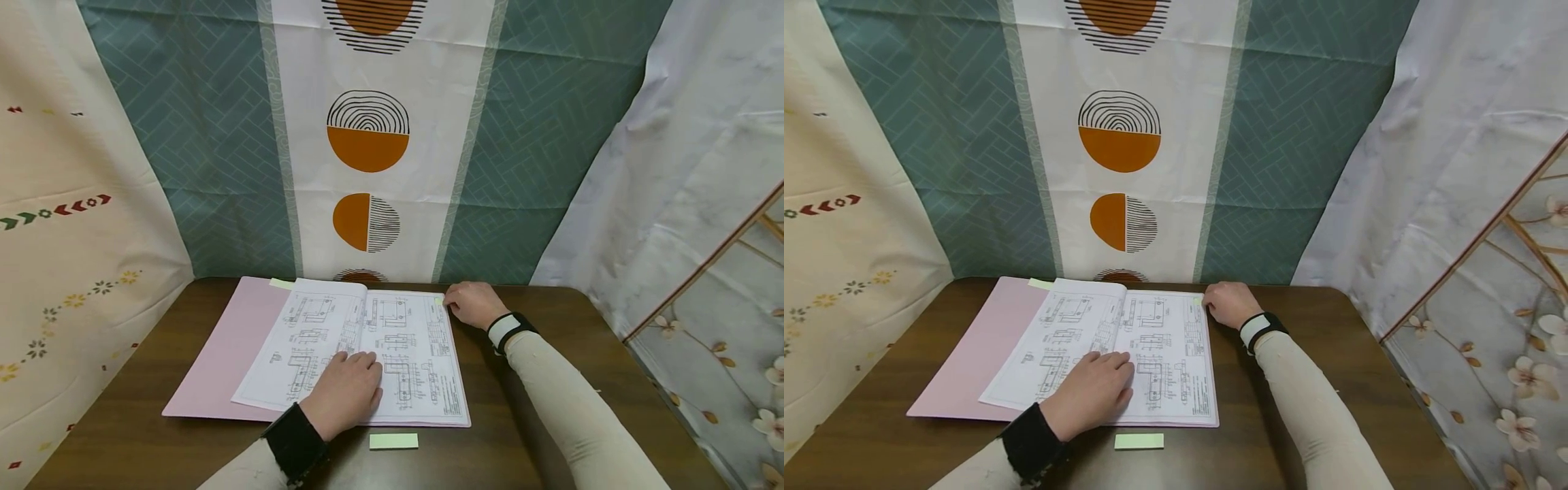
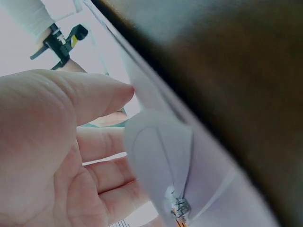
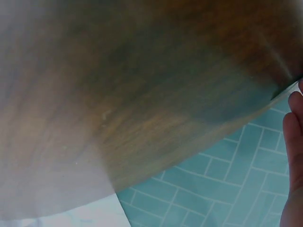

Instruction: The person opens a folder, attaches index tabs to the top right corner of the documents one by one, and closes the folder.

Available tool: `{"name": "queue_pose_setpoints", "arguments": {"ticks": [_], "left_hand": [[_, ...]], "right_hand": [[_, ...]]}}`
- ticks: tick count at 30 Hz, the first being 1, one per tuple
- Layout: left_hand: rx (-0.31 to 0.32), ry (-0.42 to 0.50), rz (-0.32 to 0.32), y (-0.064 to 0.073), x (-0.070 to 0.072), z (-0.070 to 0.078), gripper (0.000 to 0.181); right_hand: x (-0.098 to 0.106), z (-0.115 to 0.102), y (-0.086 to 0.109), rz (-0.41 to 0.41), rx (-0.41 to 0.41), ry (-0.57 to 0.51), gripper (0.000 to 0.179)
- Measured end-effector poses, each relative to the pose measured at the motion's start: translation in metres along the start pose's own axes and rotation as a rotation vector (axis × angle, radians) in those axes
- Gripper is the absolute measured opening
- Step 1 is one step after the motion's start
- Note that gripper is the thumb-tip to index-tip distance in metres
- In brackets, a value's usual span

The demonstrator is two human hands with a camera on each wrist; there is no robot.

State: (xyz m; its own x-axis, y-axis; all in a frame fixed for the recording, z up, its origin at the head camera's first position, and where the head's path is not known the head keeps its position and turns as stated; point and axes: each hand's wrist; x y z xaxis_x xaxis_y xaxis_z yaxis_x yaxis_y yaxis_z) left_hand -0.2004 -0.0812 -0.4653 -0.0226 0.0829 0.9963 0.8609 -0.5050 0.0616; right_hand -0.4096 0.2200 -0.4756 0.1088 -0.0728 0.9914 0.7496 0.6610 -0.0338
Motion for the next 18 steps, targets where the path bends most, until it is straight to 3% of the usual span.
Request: {"name": "queue_pose_setpoints", "arguments": {"ticks": [5, 9, 13, 18], "left_hand": [[-0.05, -0.022, -0.029, -0.007, 0.012, -0.001, 0.024], [-0.099, -0.077, -0.044, -0.023, 0.026, 0.002, 0.021], [-0.109, -0.122, -0.071, -0.051, 0.035, 0.004, 0.028], [-0.074, -0.161, -0.108, -0.098, 0.026, 0.001, 0.043]], "right_hand": [[-0.001, -0.001, 0.003, -0.015, -0.011, -0.006, 0.019], [-0.002, -0.001, 0.005, -0.011, -0.012, -0.014, 0.02], [-0.003, -0.001, 0.006, 0.002, 0.001, -0.039, 0.021], [-0.003, -0.004, 0.008, 0.012, -0.004, -0.06, 0.025]]}}
Point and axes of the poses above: each hand's wrist, its own y-axis away from the middle knuckle, its own x-axis out of the back of the hand, z = x × y, and after that the axes turned 13 degrees about -z, right-handed
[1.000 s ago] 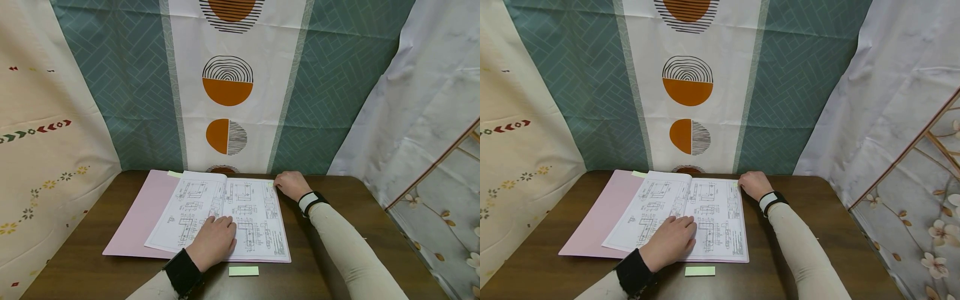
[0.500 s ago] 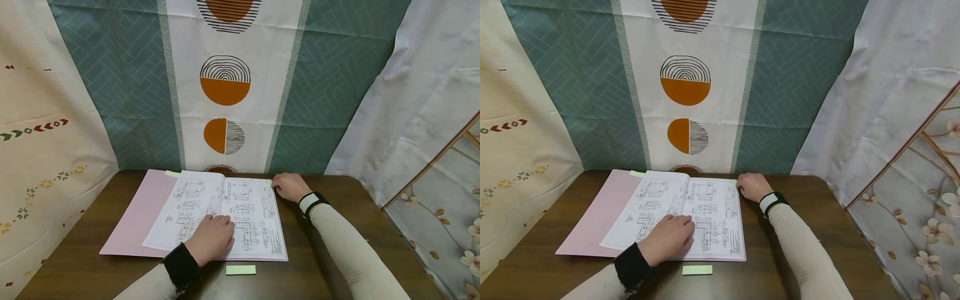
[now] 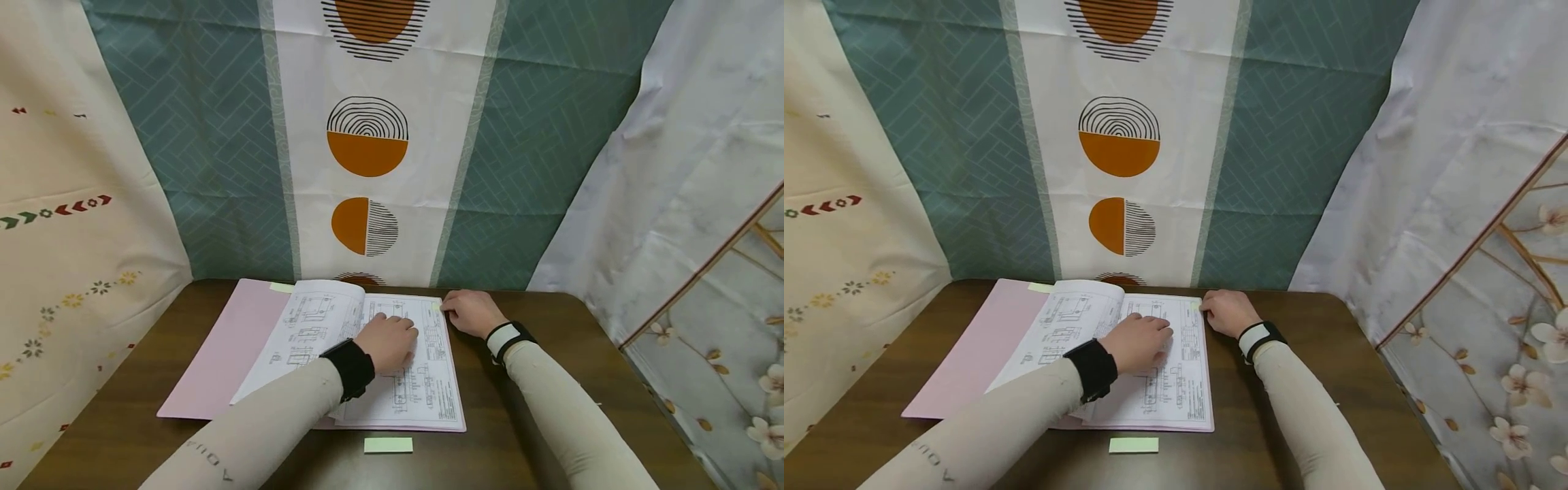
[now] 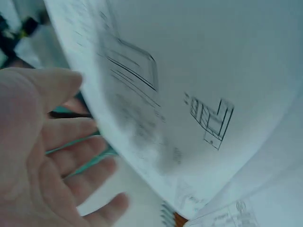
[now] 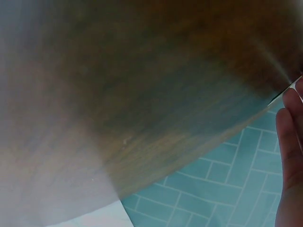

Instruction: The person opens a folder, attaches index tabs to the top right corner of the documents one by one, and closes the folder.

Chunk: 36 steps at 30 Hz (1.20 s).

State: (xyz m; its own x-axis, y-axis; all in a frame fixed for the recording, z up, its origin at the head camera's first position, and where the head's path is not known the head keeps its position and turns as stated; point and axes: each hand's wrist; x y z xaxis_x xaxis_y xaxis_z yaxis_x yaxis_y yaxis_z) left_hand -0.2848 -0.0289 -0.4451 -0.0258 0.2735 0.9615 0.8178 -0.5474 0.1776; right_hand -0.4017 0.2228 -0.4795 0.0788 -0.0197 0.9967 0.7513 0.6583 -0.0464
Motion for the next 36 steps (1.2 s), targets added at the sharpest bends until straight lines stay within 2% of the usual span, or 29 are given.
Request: {"name": "queue_pose_setpoints", "arguments": {"ticks": [5, 10, 14, 19, 27, 30, 36], "left_hand": [[0.034, -0.012, -0.029, -0.04, -0.014, -0.007, 0.053], [-0.008, 0.025, -0.038, -0.062, -0.021, -0.008, 0.059], [-0.048, 0.05, -0.062, -0.065, -0.016, -0.004, 0.061], [-0.054, 0.044, -0.084, -0.065, -0.006, -0.001, 0.06], [-0.001, 0.105, -0.1, -0.076, -0.008, -0.002, 0.06], [0.02, 0.145, -0.106, -0.073, -0.001, -0.003, 0.06], [0.056, 0.168, -0.091, -0.076, 0.001, -0.004, 0.061]], "right_hand": [[-0.003, -0.002, 0.001, -0.004, 0.005, -0.001, 0.027], [-0.005, 0.0, 0.004, -0.004, 0.004, 0.004, 0.028], [-0.006, 0.002, 0.006, -0.013, 0.007, 0.004, 0.029], [-0.005, 0.002, 0.005, -0.03, 0.023, 0.003, 0.029], [-0.004, 0.001, 0.003, -0.062, 0.01, 0.011, 0.03], [-0.004, 0.003, 0.002, -0.071, 0.002, 0.018, 0.029], [-0.004, 0.004, 0.002, -0.082, -0.023, 0.019, 0.03]]}}
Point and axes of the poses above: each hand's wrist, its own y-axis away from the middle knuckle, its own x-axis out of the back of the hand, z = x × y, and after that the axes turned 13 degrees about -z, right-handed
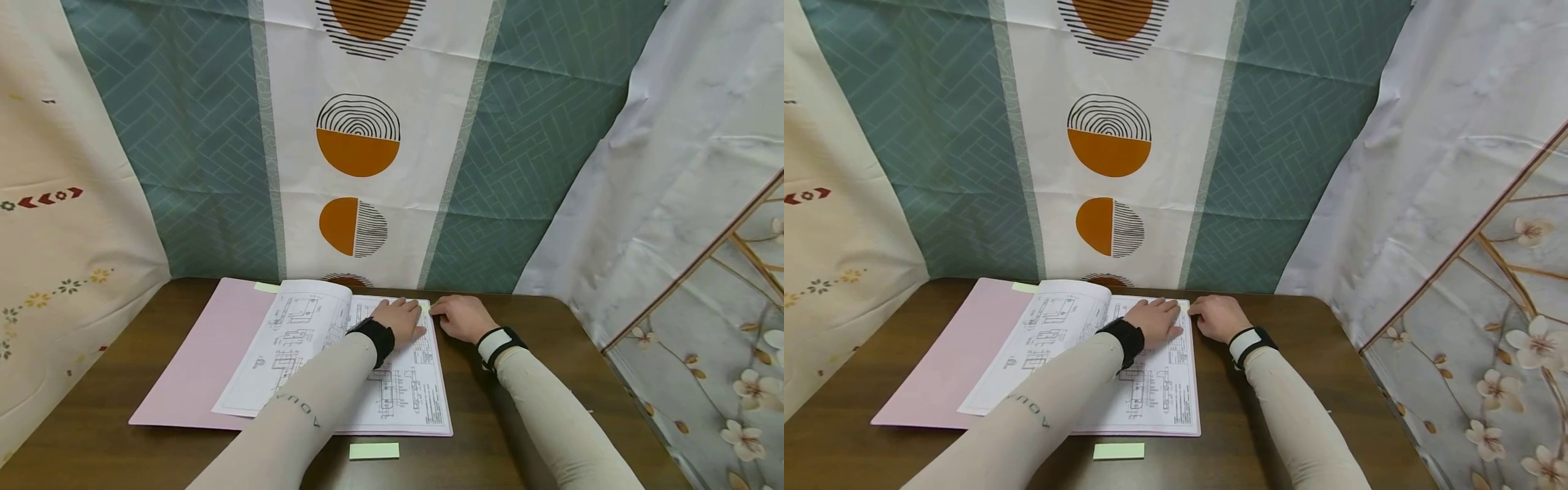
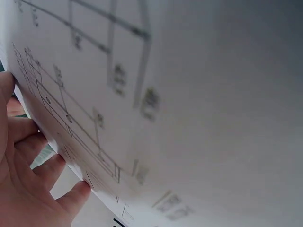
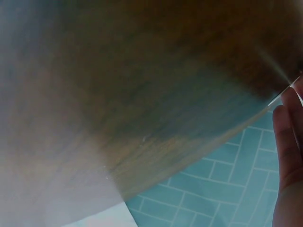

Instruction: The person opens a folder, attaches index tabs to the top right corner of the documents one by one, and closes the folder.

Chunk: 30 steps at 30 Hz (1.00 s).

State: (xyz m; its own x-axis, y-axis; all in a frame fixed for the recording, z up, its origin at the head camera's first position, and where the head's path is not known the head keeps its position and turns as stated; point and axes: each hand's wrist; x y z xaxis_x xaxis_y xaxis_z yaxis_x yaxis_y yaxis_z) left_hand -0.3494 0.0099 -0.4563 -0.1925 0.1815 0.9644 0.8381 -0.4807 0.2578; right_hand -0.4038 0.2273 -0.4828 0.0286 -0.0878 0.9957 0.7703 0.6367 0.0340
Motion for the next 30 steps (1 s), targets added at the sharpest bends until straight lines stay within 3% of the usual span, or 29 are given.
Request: {"name": "queue_pose_setpoints", "arguments": {"ticks": [9, 17, 21, 30], "left_hand": [[0.039, 0.029, 0.003, 0.003, 0.0, 0.005, 0.061], [-0.017, -0.091, 0.009, -0.004, -0.012, 0.006, 0.062], [-0.032, -0.093, 0.008, -0.008, -0.015, 0.003, 0.062], [0.045, -0.026, 0.001, -0.007, 0.0, 0.005, 0.057]], "right_hand": [[0.003, -0.003, 0.001, 0.003, -0.001, -0.007, 0.03], [0.005, -0.004, 0.004, 0.013, 0.003, -0.009, 0.03], [0.005, -0.006, 0.005, 0.003, -0.002, -0.021, 0.031], [0.005, -0.005, 0.004, 0.006, -0.001, -0.01, 0.031]]}}
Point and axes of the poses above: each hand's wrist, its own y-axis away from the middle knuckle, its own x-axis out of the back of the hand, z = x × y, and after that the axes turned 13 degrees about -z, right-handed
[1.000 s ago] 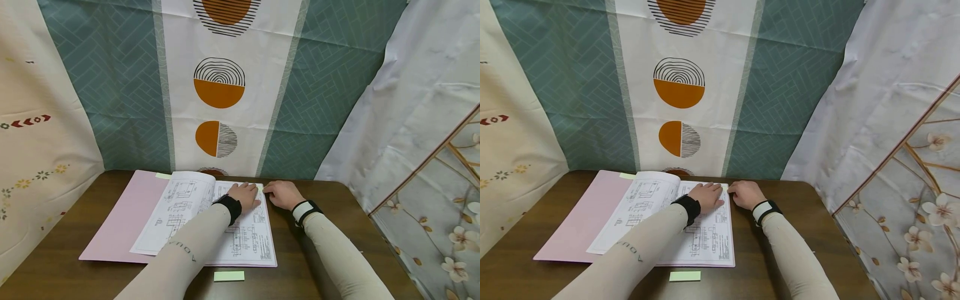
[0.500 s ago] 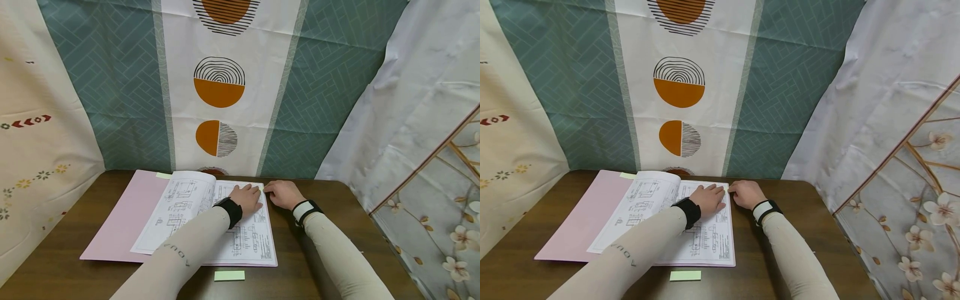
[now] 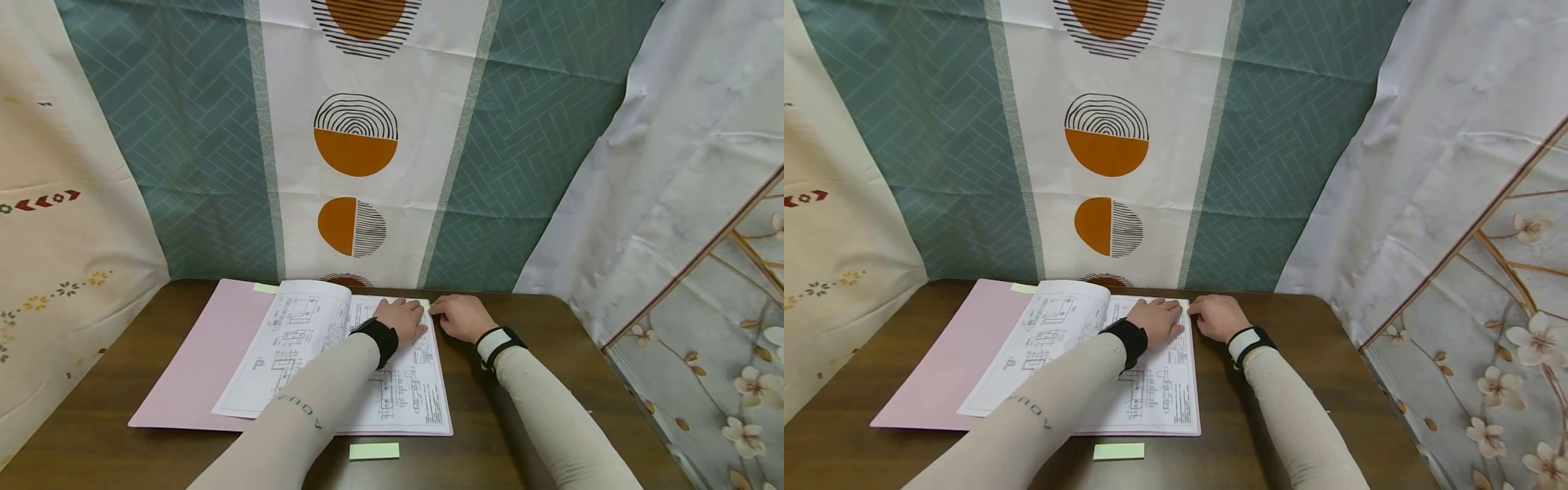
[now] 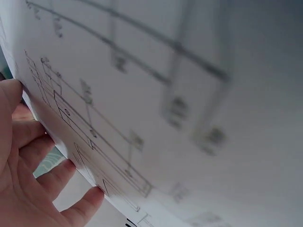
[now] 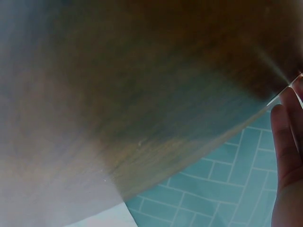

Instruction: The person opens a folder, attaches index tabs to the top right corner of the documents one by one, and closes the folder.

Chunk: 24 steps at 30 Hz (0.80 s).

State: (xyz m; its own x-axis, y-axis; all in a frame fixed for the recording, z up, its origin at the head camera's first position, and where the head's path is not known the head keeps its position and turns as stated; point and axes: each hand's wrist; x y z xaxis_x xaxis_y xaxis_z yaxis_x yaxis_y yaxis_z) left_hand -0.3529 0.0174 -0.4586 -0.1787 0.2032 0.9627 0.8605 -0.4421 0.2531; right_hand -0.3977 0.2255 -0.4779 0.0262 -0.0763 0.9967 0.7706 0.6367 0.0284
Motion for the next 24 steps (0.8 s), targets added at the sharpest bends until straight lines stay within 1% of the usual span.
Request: {"name": "queue_pose_setpoints", "arguments": {"ticks": [3, 6, 9, 14, 18, 20, 22, 24], "left_hand": [[0.04, 0.021, 0.005, 0.001, 0.002, 0.0, 0.057], [0.069, 0.032, -0.006, 0.002, 0.004, 0.002, 0.058], [0.081, 0.034, -0.026, 0.003, 0.005, 0.004, 0.059], [0.094, 0.028, -0.027, 0.009, 0.006, 0.005, 0.058], [0.088, -0.017, -0.02, 0.017, 0.002, 0.004, 0.055], [0.075, -0.071, -0.019, 0.025, 0.001, 0.004, 0.052], [0.05, -0.115, -0.009, 0.034, 0.001, 0.005, 0.047], [0.025, -0.166, 0.009, 0.043, -0.003, 0.004, 0.044]], "right_hand": [[0.002, -0.002, 0.0, 0.0, 0.009, -0.007, 0.031], [0.005, -0.004, -0.002, -0.004, 0.018, -0.011, 0.031], [0.006, -0.005, -0.002, -0.006, 0.011, -0.011, 0.031], [0.004, -0.007, -0.003, -0.021, -0.014, -0.032, 0.032], [0.001, -0.01, -0.002, -0.031, -0.038, -0.08, 0.033], [0.001, -0.011, 0.0, -0.027, -0.05, -0.106, 0.033], [0.002, -0.011, 0.002, -0.027, -0.061, -0.115, 0.032], [0.004, -0.012, 0.004, -0.03, -0.07, -0.111, 0.032]]}}
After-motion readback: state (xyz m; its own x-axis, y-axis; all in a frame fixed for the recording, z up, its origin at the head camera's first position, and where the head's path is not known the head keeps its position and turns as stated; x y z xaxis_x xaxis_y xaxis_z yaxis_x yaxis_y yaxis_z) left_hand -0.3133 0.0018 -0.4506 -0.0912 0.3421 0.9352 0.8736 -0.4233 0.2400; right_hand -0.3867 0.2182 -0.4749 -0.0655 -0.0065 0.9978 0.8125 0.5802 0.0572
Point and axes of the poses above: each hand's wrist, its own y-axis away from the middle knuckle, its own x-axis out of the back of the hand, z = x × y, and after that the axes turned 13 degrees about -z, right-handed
